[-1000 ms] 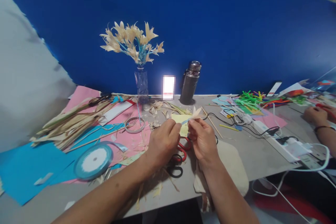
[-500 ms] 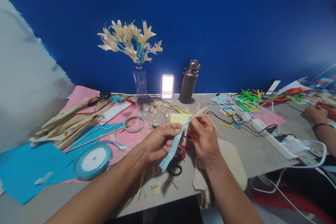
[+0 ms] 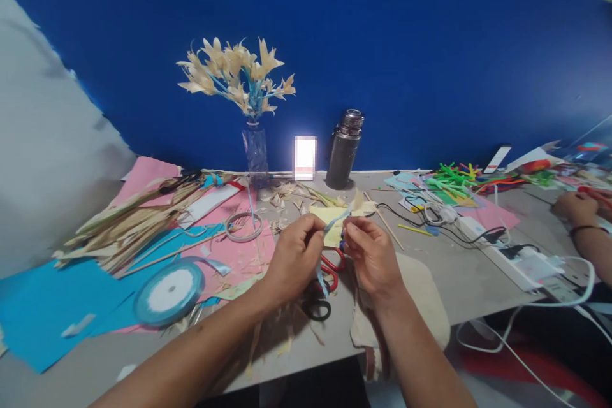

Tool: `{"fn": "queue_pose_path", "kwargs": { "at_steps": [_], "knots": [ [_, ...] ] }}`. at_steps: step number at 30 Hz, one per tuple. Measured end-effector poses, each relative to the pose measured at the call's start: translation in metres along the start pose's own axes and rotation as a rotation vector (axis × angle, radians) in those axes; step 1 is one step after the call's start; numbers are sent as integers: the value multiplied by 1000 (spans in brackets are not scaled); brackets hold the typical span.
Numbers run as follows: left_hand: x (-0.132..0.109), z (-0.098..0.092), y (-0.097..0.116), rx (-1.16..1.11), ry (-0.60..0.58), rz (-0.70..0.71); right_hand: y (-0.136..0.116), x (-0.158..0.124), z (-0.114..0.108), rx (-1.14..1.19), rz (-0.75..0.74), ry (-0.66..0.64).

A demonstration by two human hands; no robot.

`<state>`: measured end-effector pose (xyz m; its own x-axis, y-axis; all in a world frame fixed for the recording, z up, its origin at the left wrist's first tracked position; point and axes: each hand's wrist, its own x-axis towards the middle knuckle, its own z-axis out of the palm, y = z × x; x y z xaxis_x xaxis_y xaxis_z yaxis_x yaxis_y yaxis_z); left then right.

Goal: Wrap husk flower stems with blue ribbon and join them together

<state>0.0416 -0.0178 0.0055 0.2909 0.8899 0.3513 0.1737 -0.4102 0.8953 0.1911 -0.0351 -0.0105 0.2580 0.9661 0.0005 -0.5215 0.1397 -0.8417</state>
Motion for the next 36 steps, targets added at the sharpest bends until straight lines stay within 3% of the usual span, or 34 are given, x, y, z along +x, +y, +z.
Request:
{"fn": "queue_pose_path", "kwargs": {
  "at_steps": [2,4,10,13,18,20,22,28,36],
  "knots": [
    [-1,0,-6,246,82,230,0,-3,4,2,-22,12],
    [-1,0,-11,393,102,356,0,-4,8,7,-43,29],
    [-3,2,-14,582,58,389,-2,-2,17,23,-60,99],
    [-2,1,-7,353,-32,266,-3,0,13,69,-71,81],
    [4,-6,3,-593,-429,-396,-5,2,4,181,-36,72],
    [6,-9,2,-886,-513,-556,-6,2,2,225,-19,47],
    [7,-10,0,-1039,-551,-617,-5,2,2,240,-17,27],
    [6,-7,-1,-1169,-595,-677,-8,-1,3,110,-49,-74],
    [5,-4,6,-1016,-436,-693,-2,-1,-13,-223,-94,-99]
  ]
}}
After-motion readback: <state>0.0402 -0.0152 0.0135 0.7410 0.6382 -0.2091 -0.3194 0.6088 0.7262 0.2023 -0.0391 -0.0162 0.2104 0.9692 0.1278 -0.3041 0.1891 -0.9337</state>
